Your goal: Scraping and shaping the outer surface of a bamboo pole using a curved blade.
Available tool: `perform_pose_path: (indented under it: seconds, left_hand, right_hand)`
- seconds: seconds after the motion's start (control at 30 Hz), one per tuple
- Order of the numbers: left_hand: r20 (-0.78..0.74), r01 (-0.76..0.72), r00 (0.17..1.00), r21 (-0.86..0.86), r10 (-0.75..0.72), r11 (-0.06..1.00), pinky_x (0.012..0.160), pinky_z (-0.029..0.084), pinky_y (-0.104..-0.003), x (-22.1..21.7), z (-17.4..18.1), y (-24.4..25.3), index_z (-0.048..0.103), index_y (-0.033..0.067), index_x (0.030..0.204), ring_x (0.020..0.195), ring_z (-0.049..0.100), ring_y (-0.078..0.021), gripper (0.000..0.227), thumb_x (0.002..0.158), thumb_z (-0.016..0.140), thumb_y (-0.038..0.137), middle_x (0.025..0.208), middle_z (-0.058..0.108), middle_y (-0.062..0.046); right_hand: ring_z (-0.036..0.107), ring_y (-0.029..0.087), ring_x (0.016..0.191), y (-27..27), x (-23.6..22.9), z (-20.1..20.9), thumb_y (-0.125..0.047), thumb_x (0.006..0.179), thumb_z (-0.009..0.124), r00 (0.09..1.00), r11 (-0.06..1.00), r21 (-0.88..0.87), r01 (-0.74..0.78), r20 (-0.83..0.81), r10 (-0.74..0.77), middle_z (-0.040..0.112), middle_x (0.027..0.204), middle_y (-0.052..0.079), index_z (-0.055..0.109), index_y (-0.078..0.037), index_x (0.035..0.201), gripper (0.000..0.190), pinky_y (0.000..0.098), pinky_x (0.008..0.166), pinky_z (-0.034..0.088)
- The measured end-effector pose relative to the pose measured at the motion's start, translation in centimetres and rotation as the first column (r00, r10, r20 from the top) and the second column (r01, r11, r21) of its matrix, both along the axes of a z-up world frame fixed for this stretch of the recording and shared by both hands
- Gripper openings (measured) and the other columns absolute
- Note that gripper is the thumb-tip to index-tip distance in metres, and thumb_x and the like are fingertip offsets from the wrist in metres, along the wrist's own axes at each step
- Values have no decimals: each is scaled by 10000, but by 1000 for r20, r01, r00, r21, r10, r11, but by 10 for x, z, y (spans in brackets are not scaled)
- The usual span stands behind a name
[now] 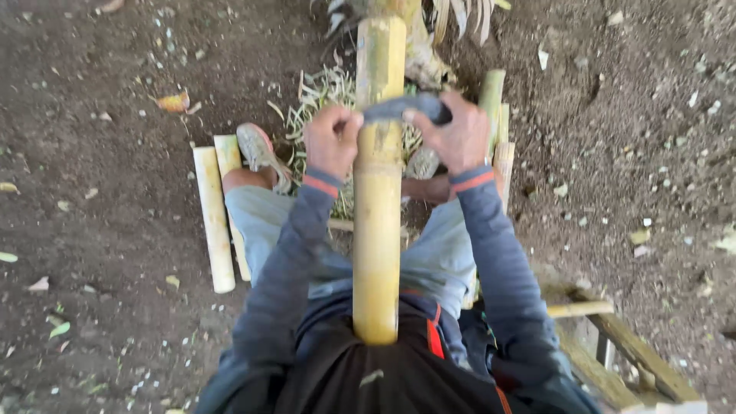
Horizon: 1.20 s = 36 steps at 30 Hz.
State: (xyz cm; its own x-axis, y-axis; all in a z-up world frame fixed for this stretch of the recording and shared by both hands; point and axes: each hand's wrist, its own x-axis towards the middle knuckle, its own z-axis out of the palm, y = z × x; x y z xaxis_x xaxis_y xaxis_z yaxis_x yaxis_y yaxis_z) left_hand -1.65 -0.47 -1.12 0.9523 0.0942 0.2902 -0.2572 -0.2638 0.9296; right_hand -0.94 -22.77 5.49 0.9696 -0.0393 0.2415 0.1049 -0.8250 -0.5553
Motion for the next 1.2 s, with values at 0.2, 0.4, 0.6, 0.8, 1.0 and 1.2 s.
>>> perform_pose_path:
  seconds: [0.2,0.4,0.6,0.8,1.0,1.2]
  left_hand:
    - [-29,8,1000,53,-7,999,559,426,-296,-2,3,5,639,11,828,596,518,-126,167,903,775,72,721,599,-48]
    - [-113,20,993,-18,-22,1000,535,404,-284,-35,27,5,650,10,889,588,488,-123,122,924,757,55,715,587,-48]
    - [182,80,975,244,-127,966,756,491,-413,-65,45,14,641,-2,928,849,597,-307,124,876,753,5,891,608,-114]
    - [188,101,965,380,-183,919,780,469,-443,-50,32,16,641,-3,932,895,550,-337,104,910,740,21,908,554,-147]
    - [215,152,934,481,-284,863,784,441,-454,25,2,13,650,-26,975,859,508,-338,97,938,706,45,872,508,-138]
    - [277,104,927,457,-253,884,801,439,-466,18,29,11,574,-4,871,897,502,-349,170,941,717,55,893,490,-148]
  right_hand:
    - [664,317,613,-5,-16,-13,-491,841,899,999,999,36,-26,35,25,653,687,147,676,-35,871,509,432,589,526]
    - [650,278,617,-9,-33,-19,-468,801,902,994,997,70,-46,-91,52,654,694,140,698,-37,879,483,400,576,512]
    - [662,193,676,-13,-56,-33,-307,804,940,980,947,264,-184,122,156,688,797,92,659,-31,931,414,344,621,529]
    - [602,171,636,-5,-63,-61,-221,793,962,965,937,324,-131,259,45,639,752,80,608,-27,871,411,324,589,486]
    - [605,169,652,-7,-10,-73,-275,846,960,962,958,281,-56,273,-24,640,762,69,581,-37,850,448,313,601,504]
    - [648,176,707,-3,-23,-57,-299,849,938,965,937,348,1,245,-92,670,818,75,619,-27,971,436,329,647,530]
